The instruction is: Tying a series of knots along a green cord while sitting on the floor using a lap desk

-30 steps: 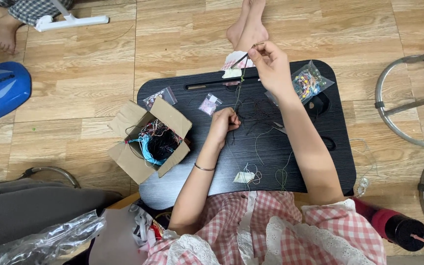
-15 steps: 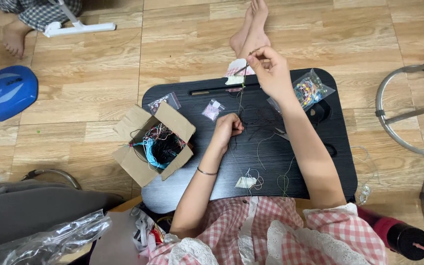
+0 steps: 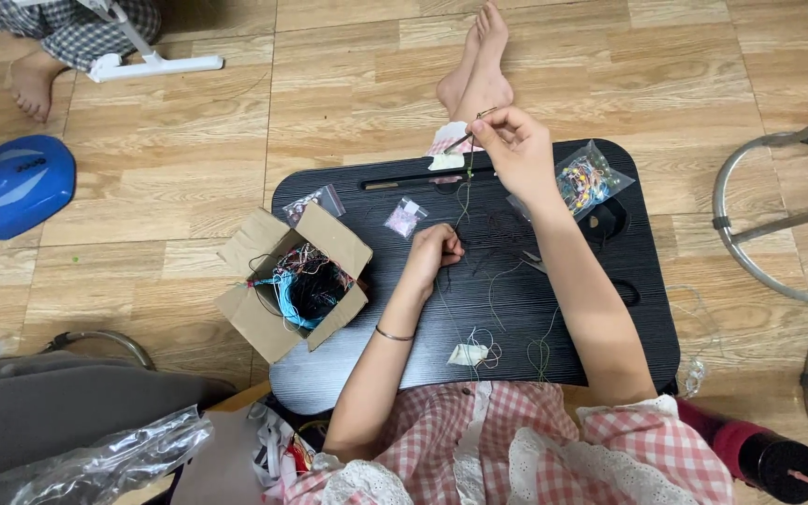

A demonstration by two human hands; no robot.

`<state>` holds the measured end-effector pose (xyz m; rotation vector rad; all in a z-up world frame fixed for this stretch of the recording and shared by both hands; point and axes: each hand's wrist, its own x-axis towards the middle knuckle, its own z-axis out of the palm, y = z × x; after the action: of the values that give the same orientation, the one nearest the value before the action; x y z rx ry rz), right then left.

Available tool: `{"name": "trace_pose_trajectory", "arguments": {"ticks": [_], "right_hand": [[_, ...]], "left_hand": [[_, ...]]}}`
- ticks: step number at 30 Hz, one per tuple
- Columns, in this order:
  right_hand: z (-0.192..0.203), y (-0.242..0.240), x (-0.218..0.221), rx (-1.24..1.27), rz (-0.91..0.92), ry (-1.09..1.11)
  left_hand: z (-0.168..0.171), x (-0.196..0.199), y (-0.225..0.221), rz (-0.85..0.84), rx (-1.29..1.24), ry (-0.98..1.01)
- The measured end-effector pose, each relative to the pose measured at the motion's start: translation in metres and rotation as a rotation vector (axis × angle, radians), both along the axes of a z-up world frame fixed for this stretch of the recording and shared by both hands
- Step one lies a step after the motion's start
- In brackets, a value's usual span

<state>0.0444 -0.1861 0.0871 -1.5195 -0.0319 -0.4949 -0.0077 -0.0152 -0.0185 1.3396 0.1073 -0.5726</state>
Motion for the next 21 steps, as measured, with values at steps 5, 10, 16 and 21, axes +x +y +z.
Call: {"name": "trace_pose_trajectory", "arguments": {"ticks": [5, 10, 16, 21], "right_hand": [[0.014, 0.006, -0.008, -0.002, -0.016, 0.011], [0.008, 0.007, -0.003, 0.052, 0.010, 0.035], [0.009, 0.008, -0.002, 0.058, 0.030, 0.052], [0.007, 0.009, 0.000, 0.032, 0.043, 0.059]], "left_hand": [[-0.001, 0.000, 0.000, 0.003, 0.002, 0.001], [-0.001, 0.000, 0.000, -0.005, 0.003, -0.011], [0.004, -0.002, 0.001, -0.004, 0.001, -0.017], [0.006, -0.002, 0.000, -0.011, 0.018, -0.013]]}}
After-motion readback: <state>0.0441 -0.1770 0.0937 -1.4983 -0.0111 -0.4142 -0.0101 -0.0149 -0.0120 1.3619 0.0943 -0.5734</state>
